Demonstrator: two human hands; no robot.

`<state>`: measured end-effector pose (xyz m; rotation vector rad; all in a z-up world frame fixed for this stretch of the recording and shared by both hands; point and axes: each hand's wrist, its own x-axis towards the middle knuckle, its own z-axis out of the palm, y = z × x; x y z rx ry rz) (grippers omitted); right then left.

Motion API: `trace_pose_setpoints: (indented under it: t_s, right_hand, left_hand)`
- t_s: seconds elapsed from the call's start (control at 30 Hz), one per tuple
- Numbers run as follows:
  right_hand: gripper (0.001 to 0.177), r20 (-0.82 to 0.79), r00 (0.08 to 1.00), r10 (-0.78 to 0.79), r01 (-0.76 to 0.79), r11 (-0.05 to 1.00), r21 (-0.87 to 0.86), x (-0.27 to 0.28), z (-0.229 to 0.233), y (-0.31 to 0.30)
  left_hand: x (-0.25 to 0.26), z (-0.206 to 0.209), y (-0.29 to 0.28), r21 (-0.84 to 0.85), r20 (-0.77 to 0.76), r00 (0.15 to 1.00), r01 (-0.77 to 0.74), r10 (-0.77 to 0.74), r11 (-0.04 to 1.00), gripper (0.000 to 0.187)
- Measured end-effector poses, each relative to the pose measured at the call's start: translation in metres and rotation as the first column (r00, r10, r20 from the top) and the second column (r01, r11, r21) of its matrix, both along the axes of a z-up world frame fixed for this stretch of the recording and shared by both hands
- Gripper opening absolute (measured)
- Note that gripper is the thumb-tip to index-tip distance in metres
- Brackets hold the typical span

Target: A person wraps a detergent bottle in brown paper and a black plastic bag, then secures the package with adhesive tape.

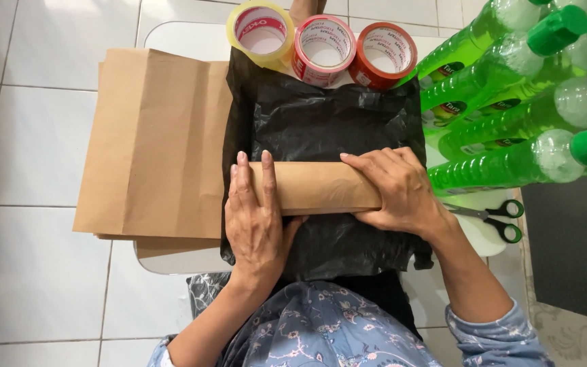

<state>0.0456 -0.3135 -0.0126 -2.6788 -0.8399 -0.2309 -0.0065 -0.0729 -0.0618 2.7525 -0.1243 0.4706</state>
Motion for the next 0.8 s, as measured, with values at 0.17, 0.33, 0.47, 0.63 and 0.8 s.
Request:
trace_pose_setpoints:
  t_s: [0.17,0.33,0.47,0.63,0.8]
  right_hand:
    - [0.083,-0.006,1.000,0.016,-0.016,0.999,-0.039,0.000,0.004,0.002]
    - [0.080,0.054,0.996,0.068,-0.063,0.994,-0.088,-0.003,0.014,0.008]
    - [0.079,0.040,0.996,0.076,-0.074,0.996,-0.054,-0.001,0.014,0.007]
    - [0.078,0.077,0.995,0.069,-0.064,0.996,-0.059,-0.006,0.019,0.007]
    - [0.081,0.065,0.997,0.045,-0.042,0.998,-0.040,-0.017,0.027,0.004]
  left_hand:
    - [-0.012,0.022,0.030,-0.086,-0.021,0.995,0.096,-0.098,0.992,0.132]
    - [-0.033,0.037,0.082,0.020,-0.171,0.983,0.069,-0.064,0.997,0.123]
    - [-0.039,0.038,0.093,0.041,-0.143,0.990,0.022,-0.016,0.999,0.113]
    - [-0.040,0.031,0.091,0.010,-0.119,0.991,0.053,-0.052,0.999,0.098]
    - [-0.039,0.033,0.089,0.007,-0.130,0.991,0.038,-0.037,0.999,0.094]
